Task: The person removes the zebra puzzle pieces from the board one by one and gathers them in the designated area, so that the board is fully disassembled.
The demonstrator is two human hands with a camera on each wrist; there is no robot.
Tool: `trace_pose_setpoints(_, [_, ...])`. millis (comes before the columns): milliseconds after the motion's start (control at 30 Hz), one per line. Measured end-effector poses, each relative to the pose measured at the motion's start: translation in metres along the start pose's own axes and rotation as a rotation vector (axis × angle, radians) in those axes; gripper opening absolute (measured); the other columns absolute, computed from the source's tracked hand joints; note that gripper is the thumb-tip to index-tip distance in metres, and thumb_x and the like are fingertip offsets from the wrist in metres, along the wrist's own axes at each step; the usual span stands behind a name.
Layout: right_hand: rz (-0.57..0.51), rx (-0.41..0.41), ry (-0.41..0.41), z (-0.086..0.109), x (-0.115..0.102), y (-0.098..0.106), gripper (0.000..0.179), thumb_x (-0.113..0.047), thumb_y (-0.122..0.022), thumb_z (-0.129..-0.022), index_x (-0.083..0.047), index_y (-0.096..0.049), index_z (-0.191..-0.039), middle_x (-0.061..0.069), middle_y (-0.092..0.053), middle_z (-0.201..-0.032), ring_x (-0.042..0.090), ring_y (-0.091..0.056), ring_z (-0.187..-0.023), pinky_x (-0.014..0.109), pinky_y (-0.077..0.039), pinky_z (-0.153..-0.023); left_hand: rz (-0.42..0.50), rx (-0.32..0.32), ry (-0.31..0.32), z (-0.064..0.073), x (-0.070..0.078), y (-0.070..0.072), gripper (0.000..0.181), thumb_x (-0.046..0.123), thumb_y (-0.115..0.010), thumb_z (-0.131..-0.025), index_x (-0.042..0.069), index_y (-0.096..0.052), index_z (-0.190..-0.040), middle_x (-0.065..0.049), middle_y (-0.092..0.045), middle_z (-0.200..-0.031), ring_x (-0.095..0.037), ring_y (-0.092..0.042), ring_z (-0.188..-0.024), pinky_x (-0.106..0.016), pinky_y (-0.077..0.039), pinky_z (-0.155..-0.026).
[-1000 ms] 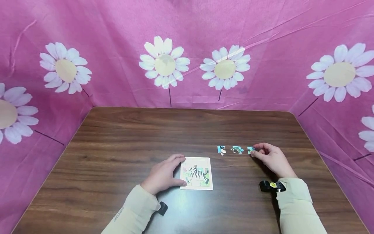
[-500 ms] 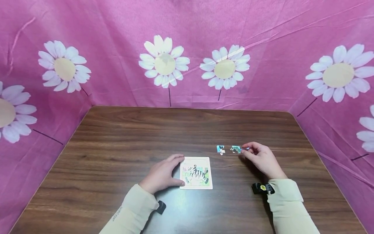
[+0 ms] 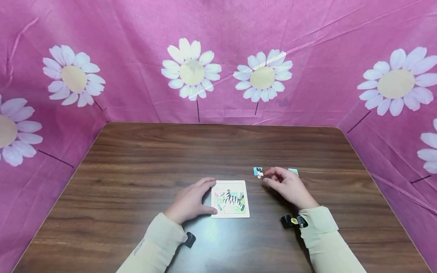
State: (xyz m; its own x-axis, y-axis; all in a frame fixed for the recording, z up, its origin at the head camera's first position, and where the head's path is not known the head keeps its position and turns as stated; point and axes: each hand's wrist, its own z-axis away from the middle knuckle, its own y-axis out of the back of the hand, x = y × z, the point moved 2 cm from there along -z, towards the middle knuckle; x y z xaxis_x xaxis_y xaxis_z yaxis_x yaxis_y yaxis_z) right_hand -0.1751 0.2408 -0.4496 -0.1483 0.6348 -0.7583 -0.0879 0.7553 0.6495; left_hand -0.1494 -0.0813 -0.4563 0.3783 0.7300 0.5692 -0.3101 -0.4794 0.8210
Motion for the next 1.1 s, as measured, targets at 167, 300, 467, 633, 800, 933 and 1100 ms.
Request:
trace_pose_setpoints(167, [0.011,-0.033,0.029,-0.001,-0.011,-0.011,0.011,-0.018,-0.075,-0.090,-0.013,-0.072,-0.100,-0.005,-0.055,-0.070,0.011,-0.049,-0.061,0.026,-0.041,-0.058,-0.011,-0.005,0.007,0.000,0.000,-0.001,0.085,0.041,-0.087,-0.075,0.011,-0.052,-0.147,0.001,-0.047,-0.153,-0.030,-0.052,-0.132,-0.052,-0.044,-0.102])
trace_pose_setpoints(300, [0.008,-0.053,0.059,-0.001,-0.018,-0.017,0.013,-0.017,-0.076,-0.089,-0.013,-0.073,-0.100,-0.006,-0.053,-0.067,0.010,-0.047,-0.059,0.026,-0.040,-0.058,-0.020,-0.004,0.003,-0.001,0.002,-0.001,0.086,0.042,-0.086,-0.075,0.010,-0.051,-0.147,0.001,-0.046,-0.154,-0.031,-0.052,-0.132,-0.052,-0.045,-0.100])
trace_pose_setpoints(467, [-0.009,-0.086,0.087,-0.005,-0.028,-0.028,0.015,-0.016,-0.076,-0.088,-0.010,-0.073,-0.102,-0.006,-0.052,-0.065,0.009,-0.047,-0.058,0.026,-0.040,-0.057,-0.028,0.003,-0.002,-0.002,0.003,0.001,0.086,0.042,-0.086,-0.075,0.010,-0.051,-0.147,0.000,-0.047,-0.154,-0.032,-0.053,-0.132,-0.052,-0.046,-0.099])
trace_pose_setpoints(633, [-0.016,-0.121,0.095,-0.007,-0.038,-0.038,0.012,-0.016,-0.075,-0.088,-0.011,-0.073,-0.099,-0.007,-0.052,-0.066,0.009,-0.047,-0.058,0.026,-0.040,-0.056,-0.035,0.002,0.005,-0.002,0.001,0.000,0.086,0.043,-0.086,-0.075,0.011,-0.052,-0.147,0.001,-0.047,-0.154,-0.031,-0.053,-0.132,-0.052,-0.046,-0.100])
trace_pose_setpoints(800, [-0.033,-0.159,0.119,-0.006,-0.045,-0.047,0.011,-0.018,-0.075,-0.089,-0.013,-0.073,-0.098,-0.007,-0.052,-0.067,0.009,-0.048,-0.060,0.025,-0.040,-0.057,-0.031,-0.007,0.011,-0.003,0.002,0.001,0.086,0.044,-0.086,-0.076,0.011,-0.051,-0.148,0.001,-0.046,-0.154,-0.031,-0.052,-0.133,-0.052,-0.045,-0.101])
trace_pose_setpoints(933, [-0.050,-0.201,0.124,-0.006,-0.050,-0.054,0.013,-0.019,-0.075,-0.090,-0.012,-0.072,-0.099,-0.007,-0.052,-0.068,0.009,-0.049,-0.061,0.025,-0.041,-0.058,-0.031,-0.007,0.012,-0.003,0.002,0.001,0.082,0.045,-0.083,-0.079,0.011,-0.051,-0.147,0.001,-0.046,-0.154,-0.031,-0.052,-0.132,-0.052,-0.045,-0.101])
trace_pose_setpoints(1100, [-0.041,-0.245,0.154,-0.007,-0.059,-0.060,0.015,-0.019,-0.075,-0.090,-0.010,-0.072,-0.102,-0.008,-0.053,-0.069,0.009,-0.049,-0.060,0.025,-0.042,-0.058,-0.033,0.001,0.009,-0.002,0.001,0.002,0.079,0.044,-0.081,-0.081,0.012,-0.052,-0.147,0.002,-0.046,-0.154,-0.031,-0.053,-0.132,-0.052,-0.046,-0.100])
